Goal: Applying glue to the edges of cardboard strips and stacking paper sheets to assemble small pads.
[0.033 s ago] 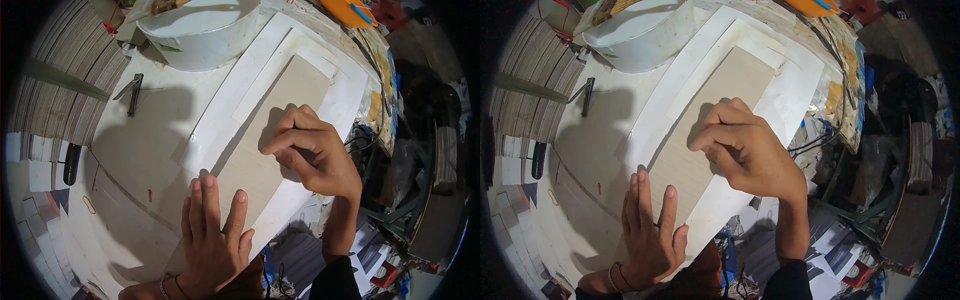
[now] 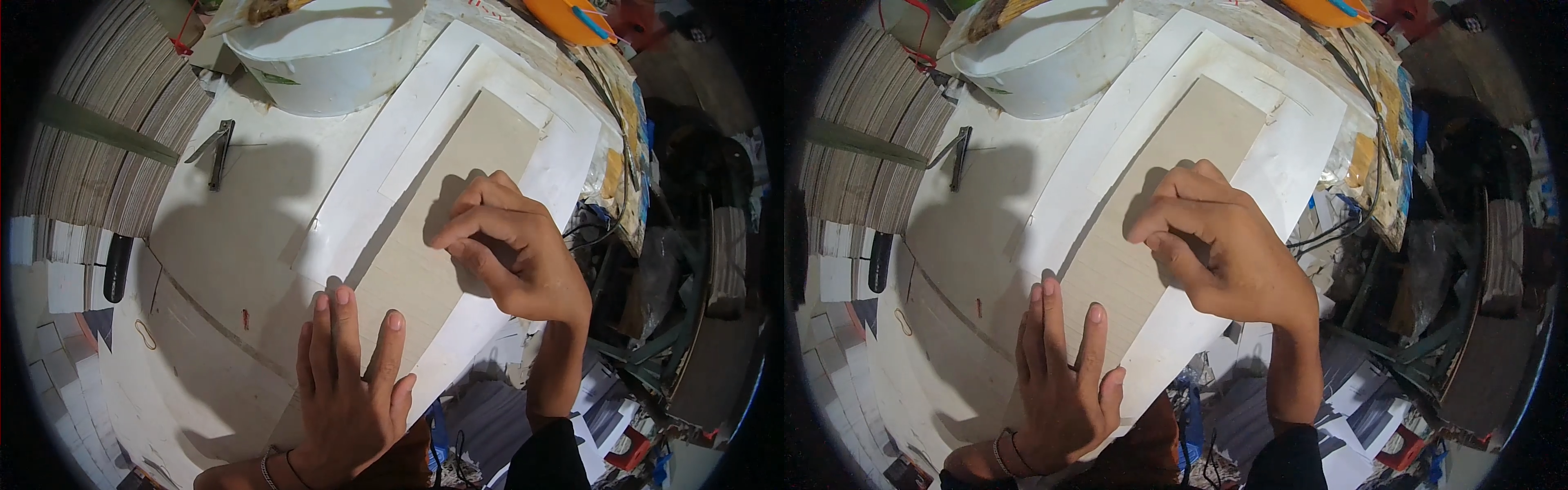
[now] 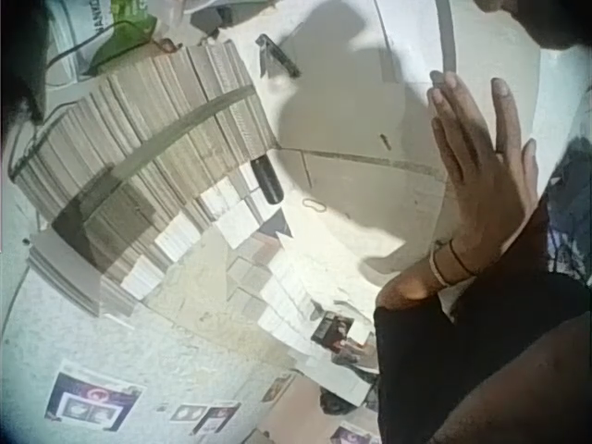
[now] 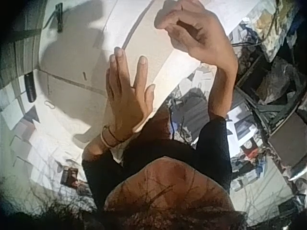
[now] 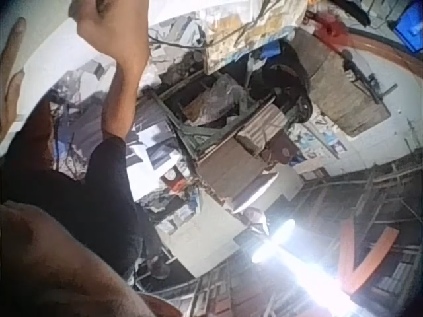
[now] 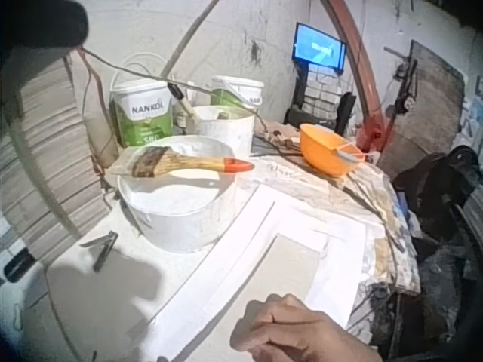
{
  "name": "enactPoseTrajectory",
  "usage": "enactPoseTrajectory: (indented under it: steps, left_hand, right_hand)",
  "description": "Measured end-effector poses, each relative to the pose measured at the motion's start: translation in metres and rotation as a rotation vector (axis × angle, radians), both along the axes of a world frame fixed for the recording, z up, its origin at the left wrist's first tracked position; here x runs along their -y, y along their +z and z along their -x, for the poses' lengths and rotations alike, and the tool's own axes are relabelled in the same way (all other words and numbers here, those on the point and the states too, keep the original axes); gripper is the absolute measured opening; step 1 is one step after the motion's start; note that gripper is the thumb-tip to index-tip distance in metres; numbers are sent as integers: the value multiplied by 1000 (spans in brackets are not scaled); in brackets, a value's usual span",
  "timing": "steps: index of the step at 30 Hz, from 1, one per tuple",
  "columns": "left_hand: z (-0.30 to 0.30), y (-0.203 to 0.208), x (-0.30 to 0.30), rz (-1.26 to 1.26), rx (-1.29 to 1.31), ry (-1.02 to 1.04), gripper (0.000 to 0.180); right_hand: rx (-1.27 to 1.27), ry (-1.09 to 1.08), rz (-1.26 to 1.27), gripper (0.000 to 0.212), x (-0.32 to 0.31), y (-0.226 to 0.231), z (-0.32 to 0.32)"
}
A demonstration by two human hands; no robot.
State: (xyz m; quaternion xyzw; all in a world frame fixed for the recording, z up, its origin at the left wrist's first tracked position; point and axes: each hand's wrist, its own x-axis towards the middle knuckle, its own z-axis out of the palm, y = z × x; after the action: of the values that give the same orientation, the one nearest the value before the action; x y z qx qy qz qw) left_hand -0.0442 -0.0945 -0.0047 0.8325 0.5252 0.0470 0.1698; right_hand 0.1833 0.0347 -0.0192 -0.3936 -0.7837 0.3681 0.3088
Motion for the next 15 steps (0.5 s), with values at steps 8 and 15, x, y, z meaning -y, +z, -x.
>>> enactPoseTrajectory:
  steps: [8,15]
  left_hand:
    - [1,-4,1,-20,22,2,85]
    - [1,-5,2,-12,41,6,88]
  right_hand:
    - [-15,-4,-23,20,2,-4,0]
    - [-24,-30,-17,23,5,-7,1]
